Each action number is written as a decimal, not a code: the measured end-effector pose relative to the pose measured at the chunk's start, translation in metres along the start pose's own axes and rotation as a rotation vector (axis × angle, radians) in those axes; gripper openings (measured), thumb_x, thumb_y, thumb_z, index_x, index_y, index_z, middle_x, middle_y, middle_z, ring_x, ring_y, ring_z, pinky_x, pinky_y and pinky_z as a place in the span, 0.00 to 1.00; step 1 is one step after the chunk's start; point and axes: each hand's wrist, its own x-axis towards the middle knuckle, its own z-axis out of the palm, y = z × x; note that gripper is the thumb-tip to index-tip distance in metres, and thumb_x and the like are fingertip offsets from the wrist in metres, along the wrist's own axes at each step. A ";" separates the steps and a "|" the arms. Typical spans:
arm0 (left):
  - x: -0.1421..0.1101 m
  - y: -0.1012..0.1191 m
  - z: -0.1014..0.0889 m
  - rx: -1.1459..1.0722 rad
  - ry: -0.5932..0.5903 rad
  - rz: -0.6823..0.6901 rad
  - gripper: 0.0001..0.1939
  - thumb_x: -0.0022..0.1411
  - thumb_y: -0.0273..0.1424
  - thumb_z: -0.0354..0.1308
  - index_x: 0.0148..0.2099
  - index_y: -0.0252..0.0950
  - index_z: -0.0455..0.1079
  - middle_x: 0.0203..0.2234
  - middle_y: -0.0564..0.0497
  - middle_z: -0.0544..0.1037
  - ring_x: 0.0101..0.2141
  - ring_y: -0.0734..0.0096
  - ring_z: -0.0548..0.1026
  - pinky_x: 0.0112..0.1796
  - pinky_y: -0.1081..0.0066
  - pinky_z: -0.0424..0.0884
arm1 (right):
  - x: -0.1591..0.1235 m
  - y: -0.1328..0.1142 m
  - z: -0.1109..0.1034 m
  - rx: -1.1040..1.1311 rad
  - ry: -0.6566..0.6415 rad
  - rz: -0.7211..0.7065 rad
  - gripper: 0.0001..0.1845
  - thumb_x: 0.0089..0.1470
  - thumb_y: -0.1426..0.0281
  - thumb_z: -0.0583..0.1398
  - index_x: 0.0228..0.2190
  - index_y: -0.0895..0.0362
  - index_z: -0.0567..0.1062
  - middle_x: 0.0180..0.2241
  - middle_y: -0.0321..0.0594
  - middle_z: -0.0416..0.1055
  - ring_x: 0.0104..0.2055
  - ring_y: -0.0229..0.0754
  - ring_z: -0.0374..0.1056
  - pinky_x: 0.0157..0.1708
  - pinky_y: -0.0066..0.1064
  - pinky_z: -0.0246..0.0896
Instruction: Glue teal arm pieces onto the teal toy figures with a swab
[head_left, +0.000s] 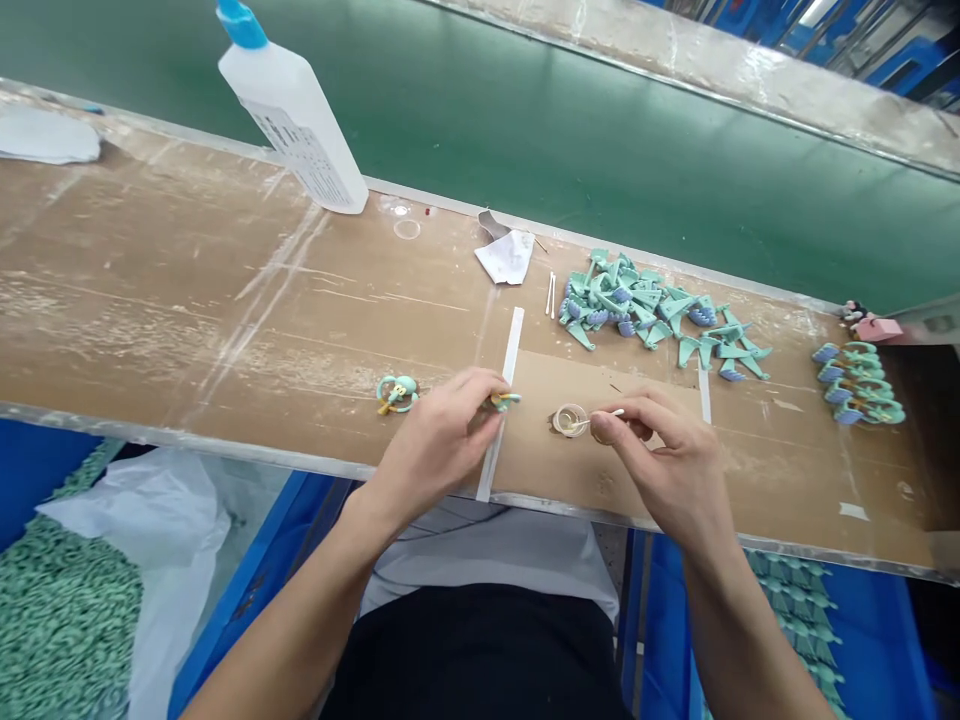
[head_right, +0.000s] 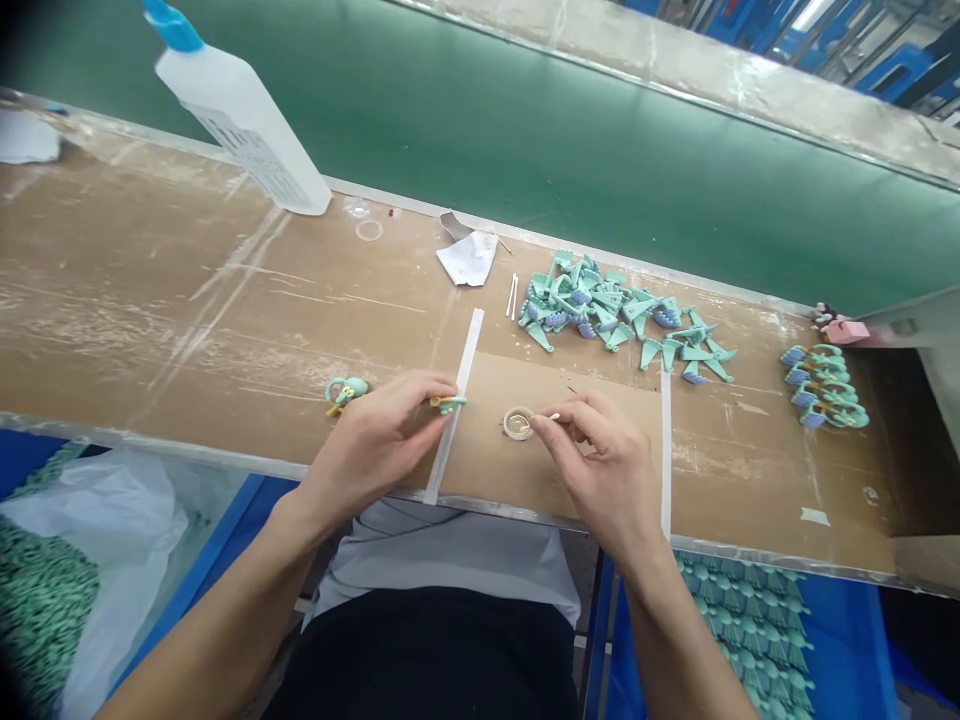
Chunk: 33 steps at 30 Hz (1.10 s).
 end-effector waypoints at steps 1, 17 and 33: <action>-0.005 0.007 0.000 -0.166 -0.008 -0.070 0.07 0.80 0.27 0.64 0.55 0.39 0.82 0.54 0.43 0.88 0.54 0.55 0.86 0.55 0.59 0.81 | 0.000 -0.001 -0.002 0.001 -0.001 0.006 0.11 0.78 0.65 0.71 0.37 0.50 0.87 0.40 0.37 0.84 0.36 0.44 0.75 0.38 0.40 0.66; -0.043 0.034 0.039 -1.226 -0.060 -0.576 0.17 0.79 0.43 0.71 0.59 0.36 0.89 0.37 0.46 0.83 0.37 0.67 0.79 0.39 0.69 0.77 | 0.013 -0.019 -0.034 -0.249 -0.363 -0.217 0.10 0.85 0.73 0.62 0.51 0.50 0.84 0.49 0.39 0.83 0.50 0.47 0.78 0.50 0.39 0.68; -0.039 0.039 0.066 -0.870 0.177 -0.316 0.05 0.77 0.31 0.73 0.49 0.39 0.92 0.44 0.44 0.86 0.37 0.68 0.82 0.35 0.71 0.80 | -0.006 -0.022 -0.023 0.013 -0.043 -0.042 0.06 0.80 0.68 0.70 0.48 0.47 0.89 0.47 0.37 0.89 0.44 0.46 0.83 0.44 0.38 0.72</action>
